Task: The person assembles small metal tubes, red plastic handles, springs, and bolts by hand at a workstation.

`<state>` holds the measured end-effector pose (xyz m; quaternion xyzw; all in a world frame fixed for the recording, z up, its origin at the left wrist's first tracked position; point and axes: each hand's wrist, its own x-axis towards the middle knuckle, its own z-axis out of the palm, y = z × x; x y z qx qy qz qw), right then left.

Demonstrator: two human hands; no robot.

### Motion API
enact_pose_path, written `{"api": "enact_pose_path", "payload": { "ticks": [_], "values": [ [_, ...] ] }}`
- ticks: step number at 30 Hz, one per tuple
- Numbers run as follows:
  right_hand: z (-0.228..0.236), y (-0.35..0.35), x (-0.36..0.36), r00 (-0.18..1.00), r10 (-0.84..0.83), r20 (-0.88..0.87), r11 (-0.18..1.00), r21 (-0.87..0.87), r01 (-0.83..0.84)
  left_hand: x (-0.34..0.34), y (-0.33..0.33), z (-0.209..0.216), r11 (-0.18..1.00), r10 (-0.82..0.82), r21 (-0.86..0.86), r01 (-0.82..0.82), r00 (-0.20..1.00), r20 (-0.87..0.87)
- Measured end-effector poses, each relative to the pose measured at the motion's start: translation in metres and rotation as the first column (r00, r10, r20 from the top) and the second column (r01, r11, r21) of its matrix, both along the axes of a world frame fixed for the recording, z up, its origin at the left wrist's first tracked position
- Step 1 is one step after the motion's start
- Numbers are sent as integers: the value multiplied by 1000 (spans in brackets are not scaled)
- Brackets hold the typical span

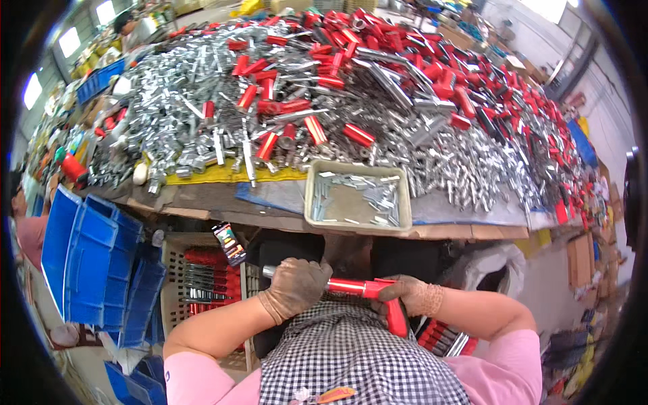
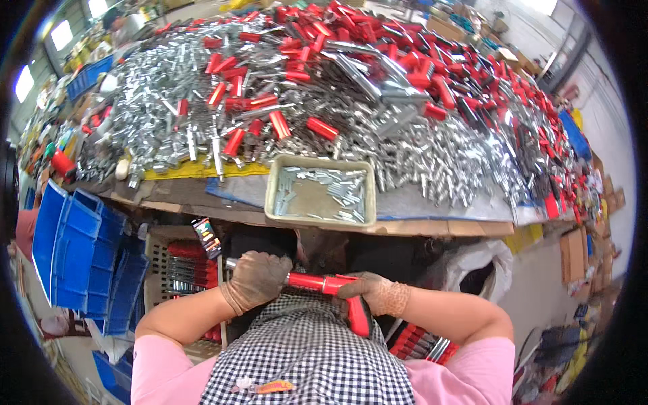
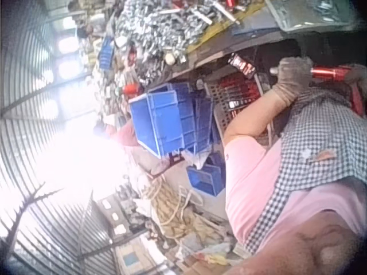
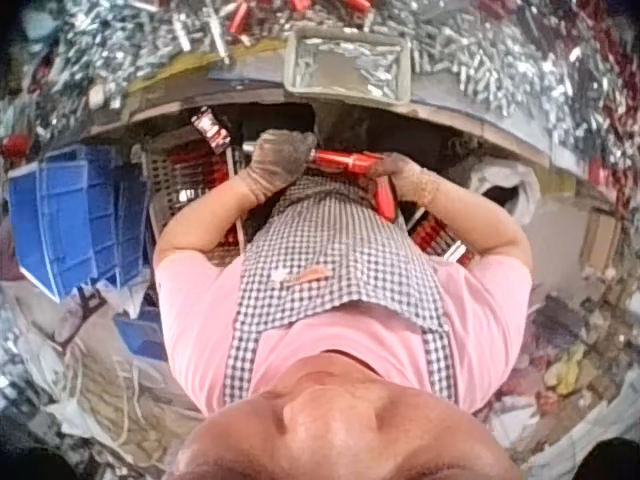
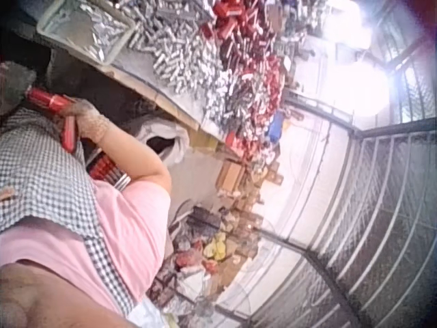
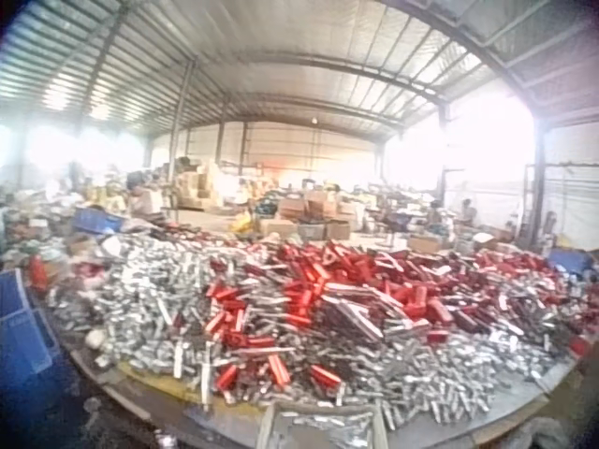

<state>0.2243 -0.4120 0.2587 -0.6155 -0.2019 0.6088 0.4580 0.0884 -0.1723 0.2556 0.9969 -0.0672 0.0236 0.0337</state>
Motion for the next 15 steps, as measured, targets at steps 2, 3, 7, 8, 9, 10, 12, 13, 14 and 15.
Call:
{"api": "enact_pose_path", "payload": {
  "ticks": [2,3,7,8,9,10,12,13,14,15],
  "values": [
    [1,7,2,974,-23,224,1000,-1,23,2,-5,-9,982,78,-162,-99,988,-133],
    [25,14,6,615,93,783,948,119,-295,0,0,-19,918,-65,-393,-49,960,-272],
    [10,15,-8,799,94,594,987,49,-152,5,2,-6,868,-205,-485,-101,818,-538],
    [8,16,-9,845,77,528,994,25,-106,1,-1,-6,939,23,-308,-153,921,-388],
    [9,15,-9,844,73,531,994,28,-104,2,-1,-16,982,92,-149,-113,986,-140],
    [12,13,-10,914,22,405,999,18,-31,1,-3,-18,983,90,-147,-111,986,-138],
    [16,10,-14,987,-92,131,995,-38,97,-2,-8,-14,992,68,-105,-71,997,-35],
    [14,10,-15,987,-89,130,995,-39,95,2,-1,-10,911,48,-391,-131,976,-214],
    [13,10,-16,974,-65,218,998,-3,67,10,6,-12,840,-147,-528,-125,885,-442],
    [11,10,-18,951,-43,305,999,30,36,10,10,-12,752,-271,-629,-195,779,-566]
  ]
}}
